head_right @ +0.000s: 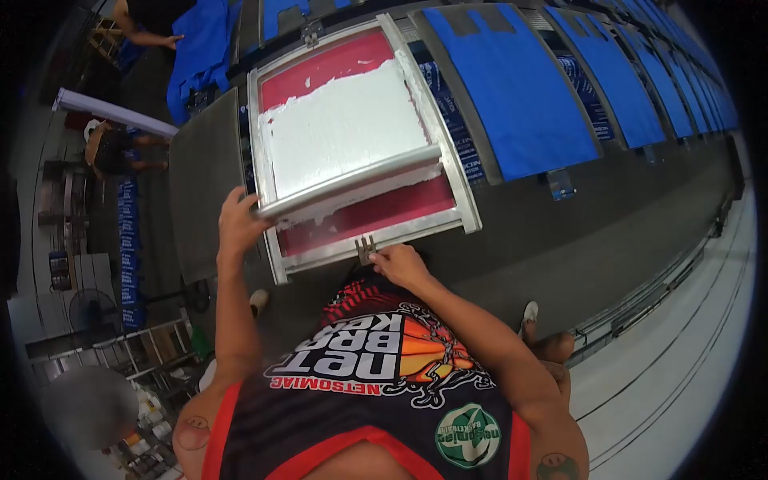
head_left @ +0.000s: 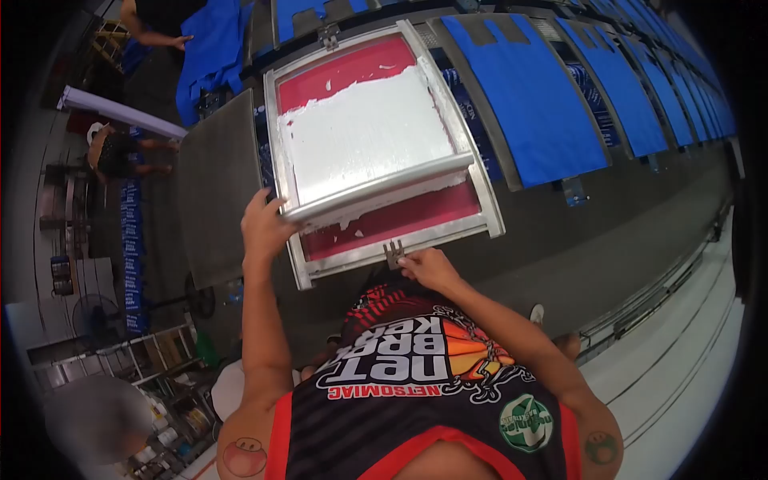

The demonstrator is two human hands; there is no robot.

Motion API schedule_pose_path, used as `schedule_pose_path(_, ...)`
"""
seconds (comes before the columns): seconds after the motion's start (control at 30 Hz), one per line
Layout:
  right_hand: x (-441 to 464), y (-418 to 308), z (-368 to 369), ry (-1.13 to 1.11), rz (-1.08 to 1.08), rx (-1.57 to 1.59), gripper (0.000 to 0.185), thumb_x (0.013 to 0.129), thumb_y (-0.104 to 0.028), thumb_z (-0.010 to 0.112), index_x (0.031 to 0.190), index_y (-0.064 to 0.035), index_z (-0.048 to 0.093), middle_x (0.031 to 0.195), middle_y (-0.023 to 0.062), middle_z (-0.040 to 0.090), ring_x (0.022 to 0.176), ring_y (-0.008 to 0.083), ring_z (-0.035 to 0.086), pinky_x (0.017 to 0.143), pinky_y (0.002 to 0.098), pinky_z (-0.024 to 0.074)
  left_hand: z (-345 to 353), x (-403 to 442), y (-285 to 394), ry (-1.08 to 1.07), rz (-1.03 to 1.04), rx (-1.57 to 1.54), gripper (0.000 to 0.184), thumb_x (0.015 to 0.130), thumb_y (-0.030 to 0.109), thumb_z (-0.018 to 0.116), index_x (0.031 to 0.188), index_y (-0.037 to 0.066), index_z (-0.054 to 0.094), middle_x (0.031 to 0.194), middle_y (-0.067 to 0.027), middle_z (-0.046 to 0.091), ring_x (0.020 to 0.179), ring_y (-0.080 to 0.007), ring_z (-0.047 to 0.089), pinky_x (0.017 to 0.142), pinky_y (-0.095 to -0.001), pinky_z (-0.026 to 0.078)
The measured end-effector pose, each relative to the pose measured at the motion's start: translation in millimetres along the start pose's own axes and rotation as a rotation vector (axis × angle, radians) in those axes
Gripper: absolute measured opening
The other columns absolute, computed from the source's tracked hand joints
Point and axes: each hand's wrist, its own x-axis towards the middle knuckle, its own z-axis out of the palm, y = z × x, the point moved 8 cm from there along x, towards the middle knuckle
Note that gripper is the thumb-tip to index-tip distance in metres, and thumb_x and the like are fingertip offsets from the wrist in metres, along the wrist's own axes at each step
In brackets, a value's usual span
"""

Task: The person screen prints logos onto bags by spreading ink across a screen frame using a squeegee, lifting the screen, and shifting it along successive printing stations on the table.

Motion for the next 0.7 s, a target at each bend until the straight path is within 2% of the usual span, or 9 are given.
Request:
schedule_pose_path(0.07, -15.1, -25.6, -55.3, 0.041, 0.063, -0.079, 0.043, 0.091, -0.043, 0.054, 0.087, -0.0044, 0.071, 0.076, 0.0128, 0.07, 0.073, 0.0302, 0.068, 0.073, 0.0393, 0.052, 18.7, -18.1, -41.9, 0.009, -0.164, -0.122, 0.052, 0.059, 0.025, 0.088, 0.105, 0.008, 0.069, 0.136, -0.0223, 0.046, 0.122, -0.036, 0.05, 0.098, -0.0444, 0.045)
schedule_pose_path(0.13, -31.5, -44.8, -149.2, 0.621, -0.031, -0.147, 0.048, 0.092, -0.046, 0.053, 0.088, -0.001, 0.068, 0.082, 0.021, 0.068, 0.079, 0.0388, 0.065, 0.071, 0.0468, 0.0498, 59.3, -27.7, -74.7, 0.012, -0.283, -0.531, 0.046, 0.064, 0.015, 0.085, 0.106, 0.005, 0.068, 0.137, -0.0195, 0.047, 0.121, -0.0321, 0.051, 0.096, -0.0421, 0.046)
schedule_pose_path(0.2, -28.9, -46.4, -209.9, 1.012, 0.046, -0.632, 0.052, 0.095, -0.046, 0.05, 0.106, 0.0014, 0.065, 0.103, 0.0234, 0.066, 0.097, 0.0347, 0.063, 0.085, 0.0397, 0.0469, 106.1, -41.2, -101.6, -0.019, -0.412, -0.934, 0.042, 0.069, 0.006, 0.082, 0.107, 0.003, 0.067, 0.137, -0.0167, 0.047, 0.121, -0.0282, 0.052, 0.095, -0.0397, 0.048)
schedule_pose_path(0.27, 27.2, 16.7, -216.8, 0.825, 0.123, -0.347, 0.057, 0.094, -0.051, 0.048, 0.103, 0.0029, 0.066, 0.104, 0.0258, 0.065, 0.099, 0.0382, 0.062, 0.085, 0.0432, 0.0457, 150.8, -42.2, -115.3, -0.067, -0.609, -1.514, 0.045, 0.072, -0.013, 0.07, 0.115, -0.004, 0.062, 0.132, -0.014, 0.051, 0.118, -0.0233, 0.053, 0.094, -0.0352, 0.049)
schedule_pose_path(0.37, 63.2, 57.8, -204.8, 0.612, 0.152, 0.169, 0.066, 0.093, -0.057, 0.043, 0.102, 0.0036, 0.067, 0.103, 0.0277, 0.064, 0.101, 0.0412, 0.06, 0.086, 0.0438, 0.0456, 143.7, -42.3, -111.5, -0.011, -0.604, -1.571, 0.055, 0.071, -0.02, 0.064, 0.124, -0.008, 0.054, 0.125, -0.0127, 0.056, 0.112, -0.0223, 0.057, 0.095, -0.0346, 0.049)
schedule_pose_path(0.47, 25.3, 18.0, -220.0, 0.626, 0.253, 0.112, 0.064, 0.093, -0.057, 0.045, 0.1, 0.002, 0.068, 0.098, 0.0268, 0.066, 0.098, 0.0397, 0.062, 0.084, 0.0416, 0.0465, 120.1, -38.1, -95.2, 0.038, -0.512, -1.494, 0.061, 0.071, -0.02, 0.063, 0.129, -0.007, 0.05, 0.122, -0.0128, 0.058, 0.108, -0.0217, 0.059, 0.094, -0.0329, 0.05)
schedule_pose_path(0.57, -4.2, 11.7, -244.2, 0.653, 0.241, 0.156, 0.06, 0.093, -0.055, 0.047, 0.1, 0.0004, 0.069, 0.094, 0.0246, 0.068, 0.094, 0.0388, 0.064, 0.082, 0.0417, 0.0472, 76.0, -33.9, -58.2, 0.122, -0.529, -1.451, 0.06, 0.072, -0.019, 0.065, 0.13, -0.006, 0.051, 0.117, -0.01, 0.06, 0.097, -0.0163, 0.061, 0.081, -0.0269, 0.052)
schedule_pose_path(0.67, -26.0, 40.7, -293.6, 0.744, 0.17, 0.281, 0.055, 0.093, -0.051, 0.052, 0.103, -0.0003, 0.069, 0.088, 0.0171, 0.07, 0.085, 0.0257, 0.065, 0.076, 0.0376, 0.0474, 60.9, -5.3, 23.0, 0.051, -0.408, -1.426, 0.056, 0.082, 0.015, 0.075, 0.128, -0.007, 0.052, 0.109, -0.0055, 0.063, 0.089, -0.0118, 0.06, 0.073, -0.0231, 0.047)
schedule_pose_path(0.7, -35.1, 51.9, -316.8, 0.768, 0.117, 0.36, 0.053, 0.093, -0.05, 0.053, 0.104, -0.0003, 0.069, 0.085, 0.014, 0.07, 0.081, 0.02, 0.064, 0.075, 0.0355, 0.0473, 71.8, 8.8, 48.0, 0.032, -0.319, -1.413, 0.054, 0.083, 0.013, 0.074, 0.13, -0.005, 0.052, 0.106, -0.0058, 0.064, 0.084, -0.0114, 0.06, 0.071, -0.0235, 0.047)
